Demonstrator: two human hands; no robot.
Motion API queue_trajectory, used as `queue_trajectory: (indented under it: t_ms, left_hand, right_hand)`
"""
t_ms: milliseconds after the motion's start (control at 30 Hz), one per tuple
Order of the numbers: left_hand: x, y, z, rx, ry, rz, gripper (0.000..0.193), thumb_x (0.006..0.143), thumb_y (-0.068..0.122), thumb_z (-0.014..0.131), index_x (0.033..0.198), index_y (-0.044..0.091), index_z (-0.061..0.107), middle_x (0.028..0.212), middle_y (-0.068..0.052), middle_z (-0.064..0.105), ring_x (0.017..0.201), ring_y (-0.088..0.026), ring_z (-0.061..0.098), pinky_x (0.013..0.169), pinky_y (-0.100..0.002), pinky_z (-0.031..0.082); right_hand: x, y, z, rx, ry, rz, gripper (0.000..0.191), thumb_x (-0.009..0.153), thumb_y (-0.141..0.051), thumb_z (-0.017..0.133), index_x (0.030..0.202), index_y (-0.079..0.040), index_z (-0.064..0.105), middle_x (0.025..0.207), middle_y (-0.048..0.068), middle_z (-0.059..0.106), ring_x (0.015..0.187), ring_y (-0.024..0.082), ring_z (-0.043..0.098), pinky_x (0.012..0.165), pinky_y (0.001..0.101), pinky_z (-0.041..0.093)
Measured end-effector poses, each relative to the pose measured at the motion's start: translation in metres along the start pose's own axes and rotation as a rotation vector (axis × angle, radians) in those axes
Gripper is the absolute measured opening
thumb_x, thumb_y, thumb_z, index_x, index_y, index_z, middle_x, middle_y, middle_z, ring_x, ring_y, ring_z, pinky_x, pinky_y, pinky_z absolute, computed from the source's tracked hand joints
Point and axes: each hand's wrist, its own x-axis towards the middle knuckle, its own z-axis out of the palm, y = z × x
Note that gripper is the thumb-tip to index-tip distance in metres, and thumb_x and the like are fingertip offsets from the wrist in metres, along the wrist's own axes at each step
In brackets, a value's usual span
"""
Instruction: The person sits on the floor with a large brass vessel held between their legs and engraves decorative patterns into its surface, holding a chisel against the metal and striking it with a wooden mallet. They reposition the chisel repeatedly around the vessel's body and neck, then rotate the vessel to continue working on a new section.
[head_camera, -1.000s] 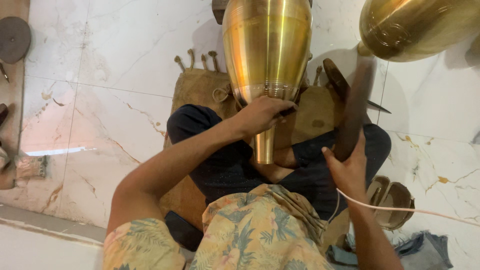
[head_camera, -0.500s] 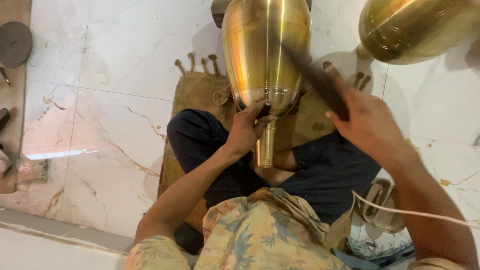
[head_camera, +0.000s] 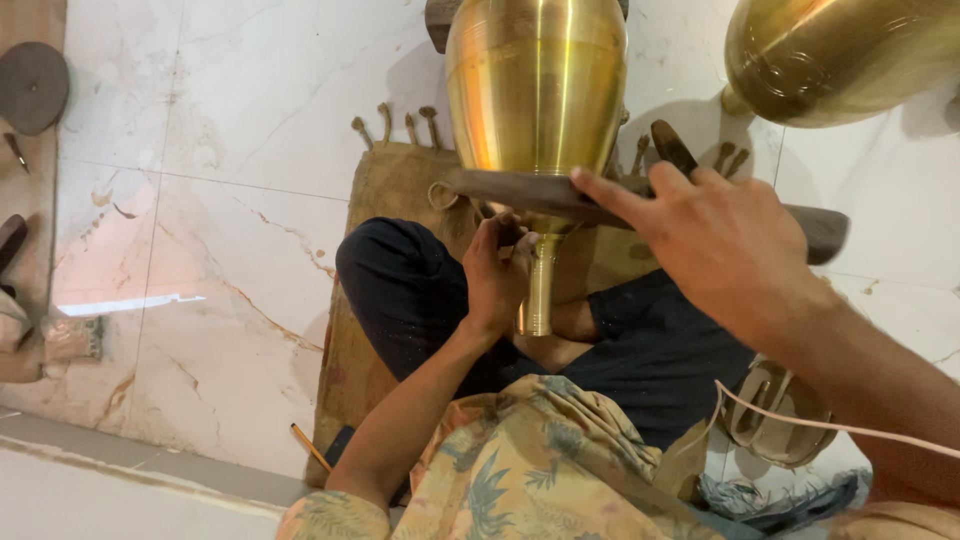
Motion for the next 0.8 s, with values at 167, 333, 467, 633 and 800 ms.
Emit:
queue_trajectory:
  t_ms: [167,333,467,633,800]
  left_hand:
    - [-0.001,0.005,-0.003,0.045,-0.043,0.13,0.028,0.096,0.002,0.074,0.12,-0.001,0.062,0.102,-0.011,0.069,0.092,-0.017,0.071,0.073,-0.03,0.06]
    - [-0.001,0.015,-0.005,0.064,-0.06,0.213,0.027,0.098,0.0,0.07,0.123,-0.003,0.06,0.105,-0.014,0.067,0.092,-0.021,0.071,0.075,-0.031,0.06]
    - [0.005,0.023,-0.007,0.142,-0.119,0.206,0.03,0.093,0.001,0.074,0.121,-0.002,0.063,0.101,-0.016,0.069,0.087,-0.024,0.073,0.07,-0.035,0.058]
    - [0.019,0.024,-0.008,0.253,-0.292,0.244,0.032,0.091,0.005,0.075,0.121,0.002,0.067,0.108,-0.018,0.071,0.094,-0.035,0.072,0.077,-0.04,0.058]
    - [0.037,0.016,0.003,0.361,-0.485,0.357,0.037,0.088,0.011,0.074,0.125,0.005,0.072,0.111,-0.021,0.07,0.099,-0.042,0.067,0.083,-0.046,0.054]
  right_hand:
    - [0.004,0.007,0.019,0.153,0.09,0.125,0.078,0.1,-0.009,0.051,0.165,-0.04,0.022,0.095,0.011,0.064,0.076,0.026,0.071,0.057,0.0395,0.057]
    - [0.005,0.009,0.044,0.627,0.255,0.062,0.079,0.097,-0.019,0.064,0.165,-0.034,0.025,0.094,0.009,0.066,0.079,0.027,0.071,0.065,0.0407,0.057]
    - [0.002,0.012,0.057,0.494,0.266,0.039,0.083,0.09,-0.012,0.067,0.161,-0.033,0.029,0.099,0.012,0.068,0.076,0.031,0.07,0.061,0.044,0.058]
    - [-0.012,0.012,0.081,0.475,0.205,0.133,0.084,0.09,-0.011,0.071,0.161,-0.036,0.033,0.099,0.012,0.068,0.08,0.033,0.07,0.066,0.0453,0.057]
    - [-0.031,-0.001,0.132,0.617,0.166,0.38,0.078,0.088,-0.022,0.077,0.157,-0.033,0.041,0.106,0.013,0.073,0.088,0.039,0.071,0.074,0.0491,0.056]
